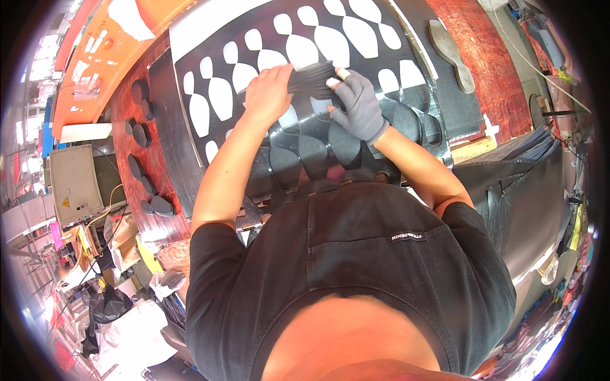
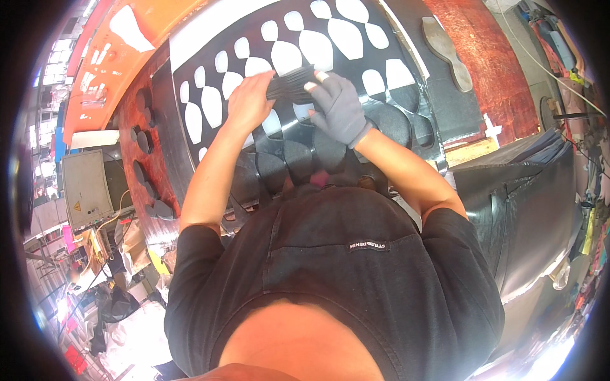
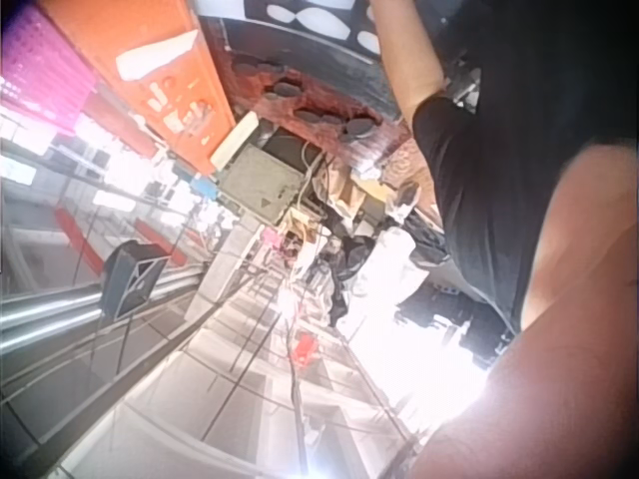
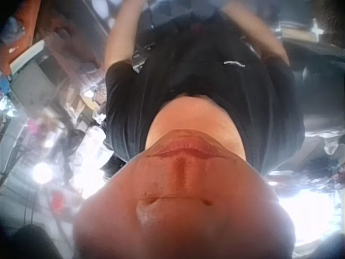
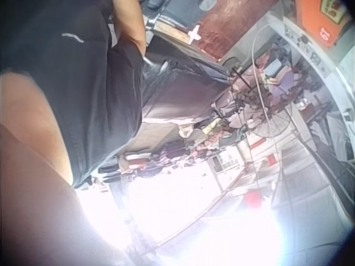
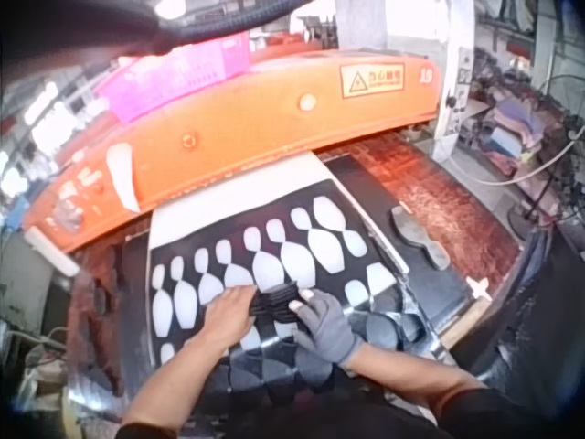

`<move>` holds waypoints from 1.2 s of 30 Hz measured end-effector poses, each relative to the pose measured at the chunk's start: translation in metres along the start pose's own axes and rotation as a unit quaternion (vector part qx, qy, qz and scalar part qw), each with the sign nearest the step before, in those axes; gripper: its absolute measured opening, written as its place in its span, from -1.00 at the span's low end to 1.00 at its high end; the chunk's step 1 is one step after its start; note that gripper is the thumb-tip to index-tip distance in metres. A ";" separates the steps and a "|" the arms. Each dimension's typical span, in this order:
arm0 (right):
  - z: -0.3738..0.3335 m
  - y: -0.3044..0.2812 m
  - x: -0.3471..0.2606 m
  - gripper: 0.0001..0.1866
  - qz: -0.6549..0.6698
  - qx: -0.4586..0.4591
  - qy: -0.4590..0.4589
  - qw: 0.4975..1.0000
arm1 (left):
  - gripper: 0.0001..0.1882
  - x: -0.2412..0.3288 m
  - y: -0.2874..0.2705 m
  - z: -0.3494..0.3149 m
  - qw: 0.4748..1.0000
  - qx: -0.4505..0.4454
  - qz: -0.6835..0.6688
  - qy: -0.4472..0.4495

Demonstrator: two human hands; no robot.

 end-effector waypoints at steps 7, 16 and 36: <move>0.045 0.013 0.058 -0.44 0.304 -0.067 0.331 0.891 | -0.43 -0.009 -0.016 0.010 0.937 -0.122 -0.309 -0.106; 0.045 0.048 -0.007 -0.41 0.433 -0.234 0.296 0.819 | -0.39 0.033 0.003 -0.014 0.711 -0.074 -0.661 -0.229; 0.063 0.026 -0.005 -0.58 -0.120 -0.310 0.071 0.940 | -0.69 -0.032 0.028 -0.002 0.917 0.155 -0.351 -0.112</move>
Point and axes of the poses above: each hand's wrist, its own z-axis towards the middle knuckle, its own y-axis out of the palm, x = y × z, the point moved 9 cm from there along z, towards the middle knuckle, and after that the axes turned 6 degrees about y, right-handed, at the moved point
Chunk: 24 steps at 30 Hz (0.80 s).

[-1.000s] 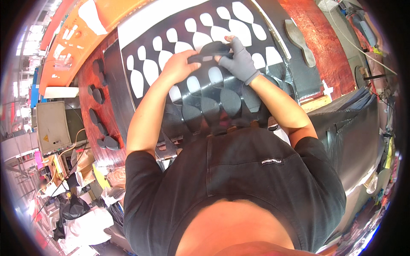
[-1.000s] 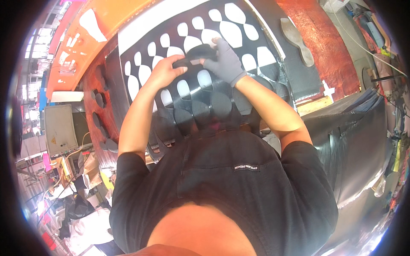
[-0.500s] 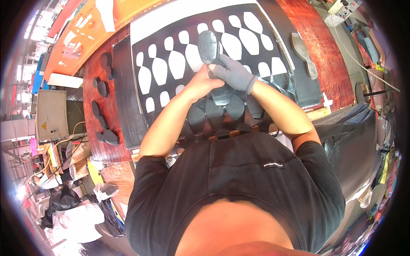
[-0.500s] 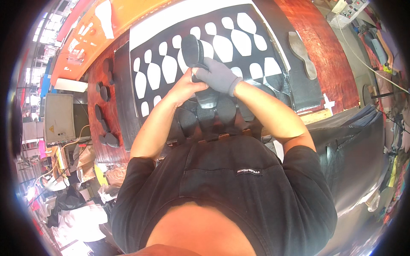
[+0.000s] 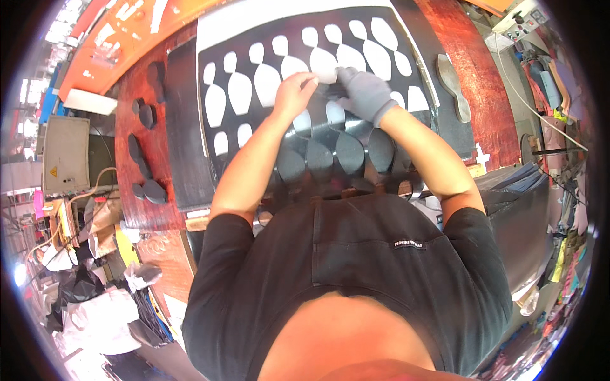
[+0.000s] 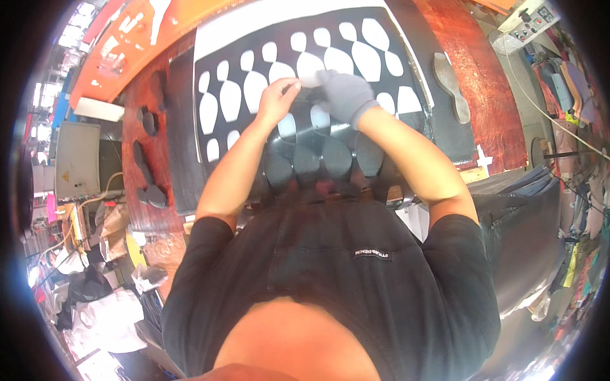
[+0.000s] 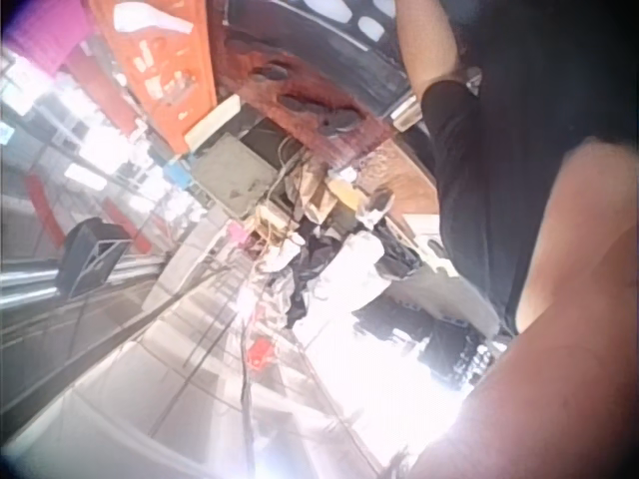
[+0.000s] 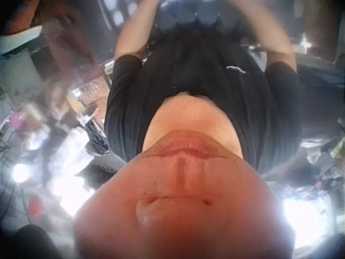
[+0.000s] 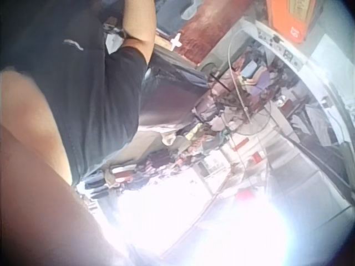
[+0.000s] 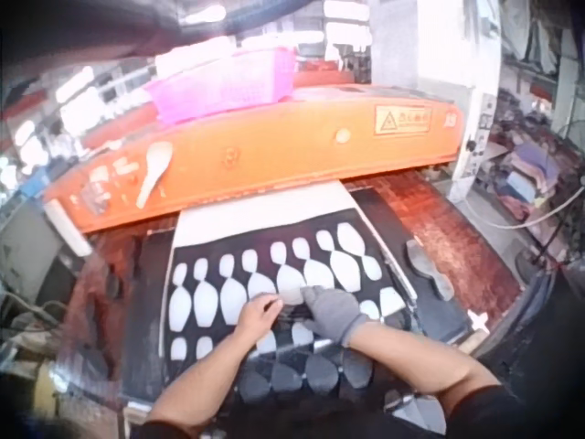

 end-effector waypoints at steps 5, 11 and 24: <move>-0.017 0.002 0.014 -0.65 0.041 0.050 0.026 0.998 | -0.75 0.018 0.003 0.001 0.985 0.040 0.169 0.016; -0.019 -0.009 0.013 -0.63 0.050 0.084 -0.021 0.995 | -0.75 0.031 0.002 0.004 0.978 0.026 0.183 0.097; -0.025 0.009 0.014 -0.44 0.049 0.035 -0.012 0.998 | -0.68 0.053 0.049 0.003 0.894 -0.222 0.377 0.101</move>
Point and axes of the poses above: each hand's wrist, its own z-axis towards the middle knuckle, its own y-axis out of the palm, x = y × z, the point moved 9 cm from there along z, towards the middle knuckle, and after that the axes turned 6 degrees about y, right-handed, at the moved point
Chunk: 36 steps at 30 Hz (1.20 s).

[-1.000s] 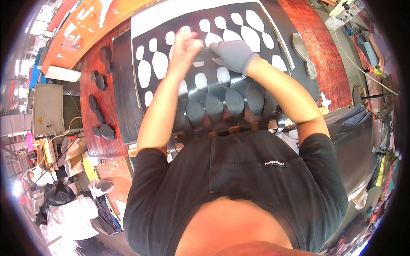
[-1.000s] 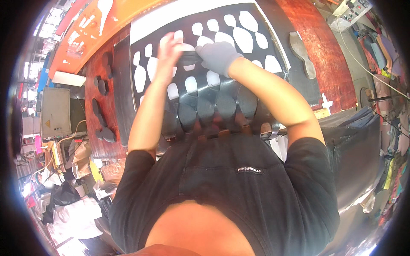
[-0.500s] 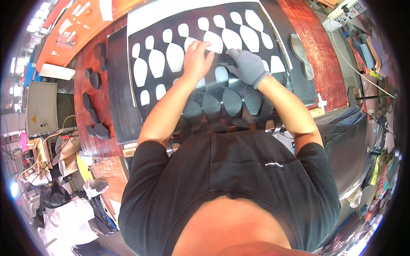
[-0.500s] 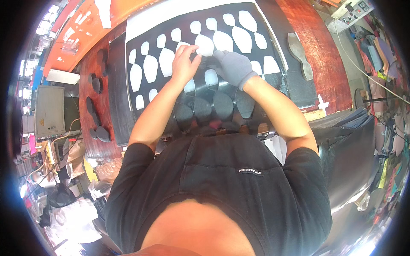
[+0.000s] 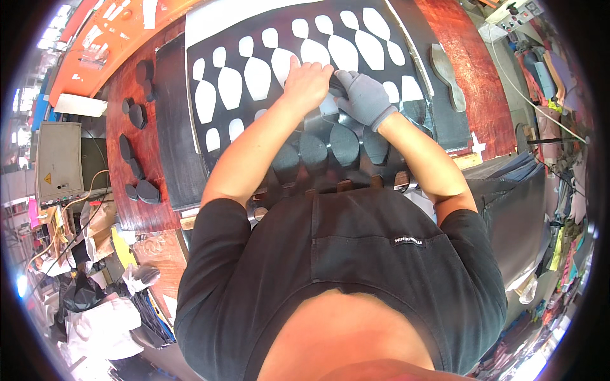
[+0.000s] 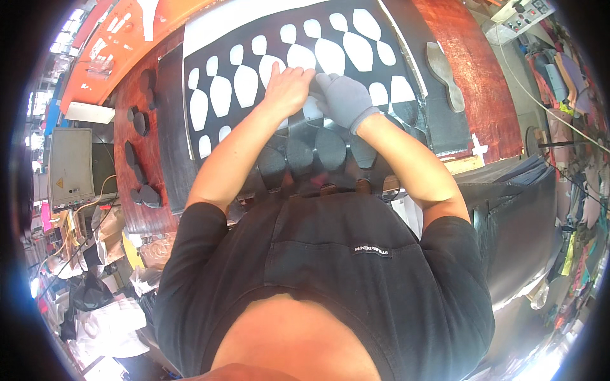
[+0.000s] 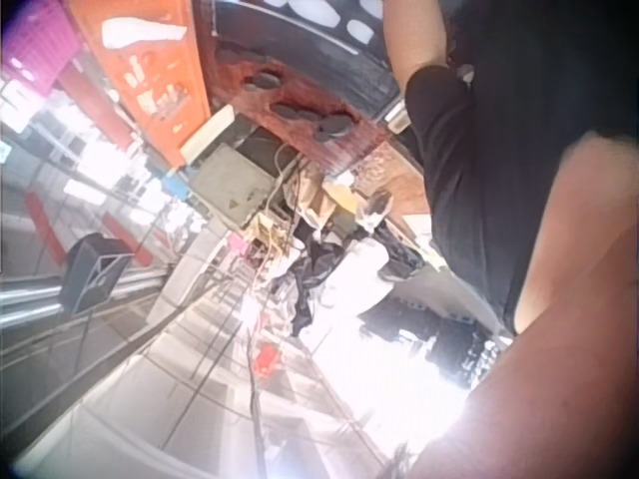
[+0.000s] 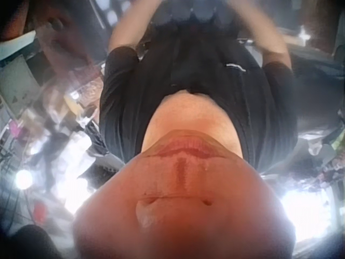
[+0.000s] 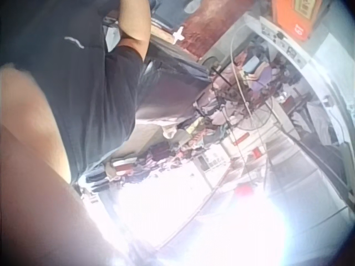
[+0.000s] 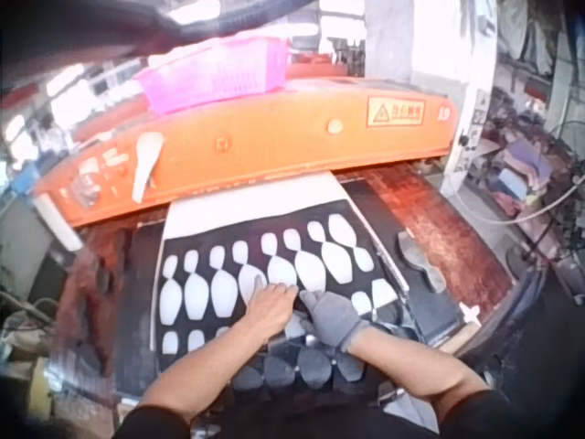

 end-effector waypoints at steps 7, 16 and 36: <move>-0.018 -0.011 0.018 -0.36 -0.011 0.028 0.092 0.995 | -0.68 0.001 -0.006 -0.002 1.000 0.021 -0.014 0.011; -0.036 -0.031 0.014 -0.45 0.042 0.139 0.000 0.989 | -0.60 -0.031 -0.008 -0.026 0.983 0.068 -0.173 0.017; -0.037 -0.036 0.012 -0.42 0.058 0.168 -0.067 0.982 | -0.46 -0.039 0.001 -0.036 0.943 0.144 -0.299 0.021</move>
Point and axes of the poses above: each hand's wrist, its own z-axis towards the middle knuckle, its own y-axis out of the palm, x = y × z, the point moved 9 cm from there along z, towards the middle knuckle, and after that the axes turned 6 degrees about y, right-handed, at the moved point
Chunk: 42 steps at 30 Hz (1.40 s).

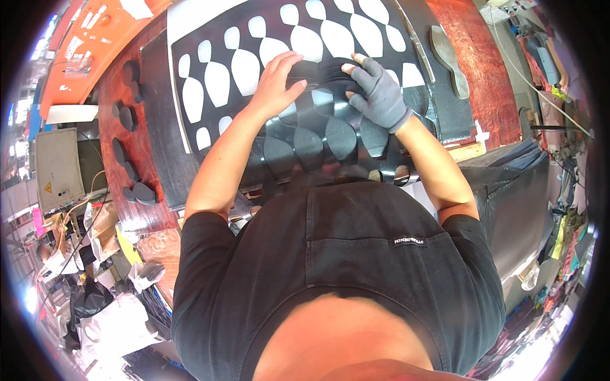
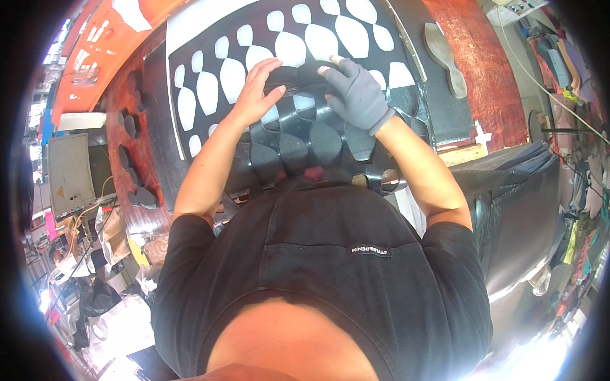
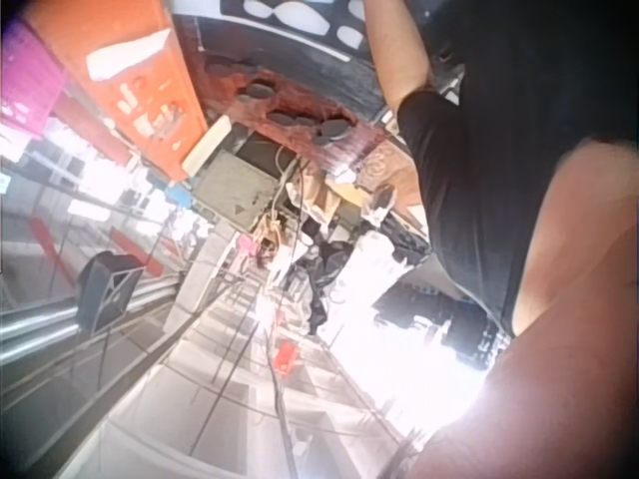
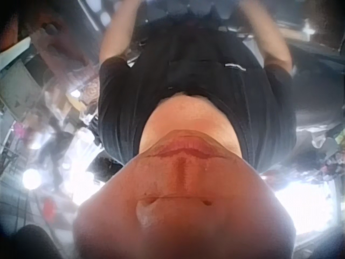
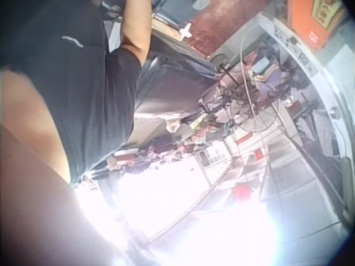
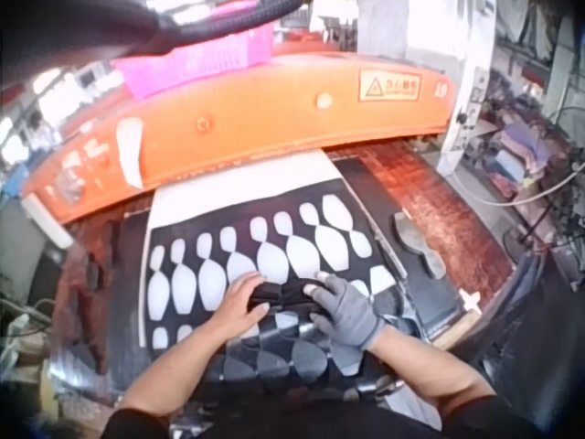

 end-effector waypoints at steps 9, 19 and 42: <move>0.001 0.002 0.007 -0.40 0.037 0.006 0.031 0.999 | -0.52 0.009 -0.004 -0.010 0.998 0.057 0.027 0.023; -0.005 0.004 0.000 -0.64 0.011 -0.010 -0.006 1.000 | -0.77 0.025 -0.001 0.019 0.987 -0.047 0.135 0.068; -0.015 0.002 -0.008 -0.66 0.019 0.024 -0.015 0.999 | -0.82 0.030 0.015 0.024 0.981 -0.142 0.081 0.102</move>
Point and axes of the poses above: each hand's wrist, its own z-axis towards the middle knuckle, its own y-axis out of the palm, x = y × z, the point moved 9 cm from there along z, towards the middle knuckle, and after that the axes turned 6 degrees about y, right-handed, at the moved point
